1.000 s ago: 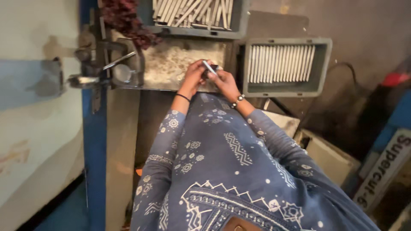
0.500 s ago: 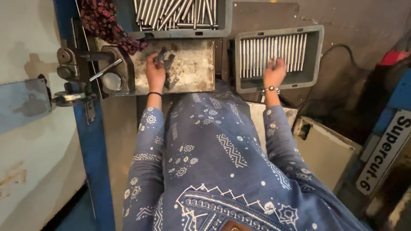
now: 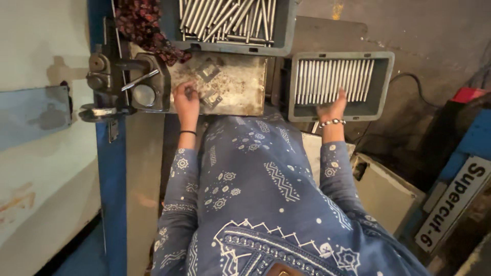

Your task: The person picks metal rods from a bin, places them into a slotted rack, and loads a rod into a bandsaw cutting machine. They pull the machine's lever down to cut the rod, then handle the cut pieces and restock rods into the rack.

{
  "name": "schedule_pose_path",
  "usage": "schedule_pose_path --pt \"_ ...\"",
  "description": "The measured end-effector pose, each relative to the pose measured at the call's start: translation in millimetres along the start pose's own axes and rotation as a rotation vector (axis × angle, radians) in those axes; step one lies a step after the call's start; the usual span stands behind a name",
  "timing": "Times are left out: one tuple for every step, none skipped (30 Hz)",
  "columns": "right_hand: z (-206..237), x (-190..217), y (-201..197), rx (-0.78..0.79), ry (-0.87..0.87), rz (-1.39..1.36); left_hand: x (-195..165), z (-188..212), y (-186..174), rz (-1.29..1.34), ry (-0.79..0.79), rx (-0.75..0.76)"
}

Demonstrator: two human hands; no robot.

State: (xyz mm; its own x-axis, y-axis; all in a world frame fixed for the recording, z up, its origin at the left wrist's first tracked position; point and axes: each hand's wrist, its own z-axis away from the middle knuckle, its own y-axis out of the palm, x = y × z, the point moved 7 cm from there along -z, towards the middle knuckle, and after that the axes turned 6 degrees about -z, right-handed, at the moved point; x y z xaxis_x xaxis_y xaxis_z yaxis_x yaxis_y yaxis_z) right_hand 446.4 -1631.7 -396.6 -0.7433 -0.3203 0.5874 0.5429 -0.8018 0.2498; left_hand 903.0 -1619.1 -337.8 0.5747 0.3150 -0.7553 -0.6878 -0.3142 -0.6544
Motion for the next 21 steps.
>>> schedule_pose_path --pt "-1 -5 5 0.054 0.070 -0.111 3 1 -2 0.000 -0.001 -0.021" --pt "-1 -10 11 0.106 0.133 -0.209 5 2 -3 0.001 -0.002 -0.043" --pt "-2 -12 18 0.176 0.164 -0.278 7 2 -2 0.042 -0.020 -0.033" --pt "-3 -12 23 0.233 0.153 -0.237 8 3 -1 0.081 -0.037 -0.025" --pt "-3 -12 28 0.289 0.143 -0.199 8 2 0 0.119 -0.052 -0.016" --pt "-2 -11 36 0.347 0.130 -0.161 3 1 -1 0.078 -0.001 -0.035" --pt "-5 -9 29 0.214 0.099 -0.030 -3 0 -3 0.037 0.049 -0.054" --pt "-8 -2 21 0.080 0.065 0.102 -10 -2 -5 -0.003 0.098 -0.072" --pt "-8 6 15 -0.055 0.028 0.232 -11 -3 -6 0.023 0.064 -0.068" --pt "-4 35 20 -0.220 -0.270 0.534 -12 -5 -8 0.049 0.034 -0.066" --pt "7 62 36 -0.380 -0.582 0.821 -13 -7 -10 0.077 0.010 -0.066" --pt "21 76 76 -0.158 -0.927 0.925 -16 -9 -15 0.073 0.008 -0.082" --pt "44 82 115 0.083 -1.271 1.005 -20 -9 -19 0.069 0.007 -0.101" --pt "55 80 149 0.221 -1.407 1.062 -23 -10 -26 0.065 0.005 -0.122" --pt "67 69 188 0.362 -1.545 1.111 -26 -10 -32 0.043 0.031 -0.139" --pt "67 48 228 0.557 -1.452 1.142 -28 -9 -39 0.021 0.057 -0.162" --pt "70 27 266 0.758 -1.355 1.172 -30 -6 -48 -0.010 0.081 -0.213" --pt "81 5 302 0.891 -1.412 1.269 -30 -1 -58 -0.043 0.100 -0.267" --pt "92 -19 331 1.028 -1.471 1.364 -19 4 -62 -0.046 -0.029 -0.222" --pt "106 -39 358 1.153 -1.538 1.458 -8 11 -68 -0.046 -0.160 -0.181" --pt "106 -59 373 1.163 -1.513 1.705 -5 20 -82 -0.005 -0.116 -0.231"
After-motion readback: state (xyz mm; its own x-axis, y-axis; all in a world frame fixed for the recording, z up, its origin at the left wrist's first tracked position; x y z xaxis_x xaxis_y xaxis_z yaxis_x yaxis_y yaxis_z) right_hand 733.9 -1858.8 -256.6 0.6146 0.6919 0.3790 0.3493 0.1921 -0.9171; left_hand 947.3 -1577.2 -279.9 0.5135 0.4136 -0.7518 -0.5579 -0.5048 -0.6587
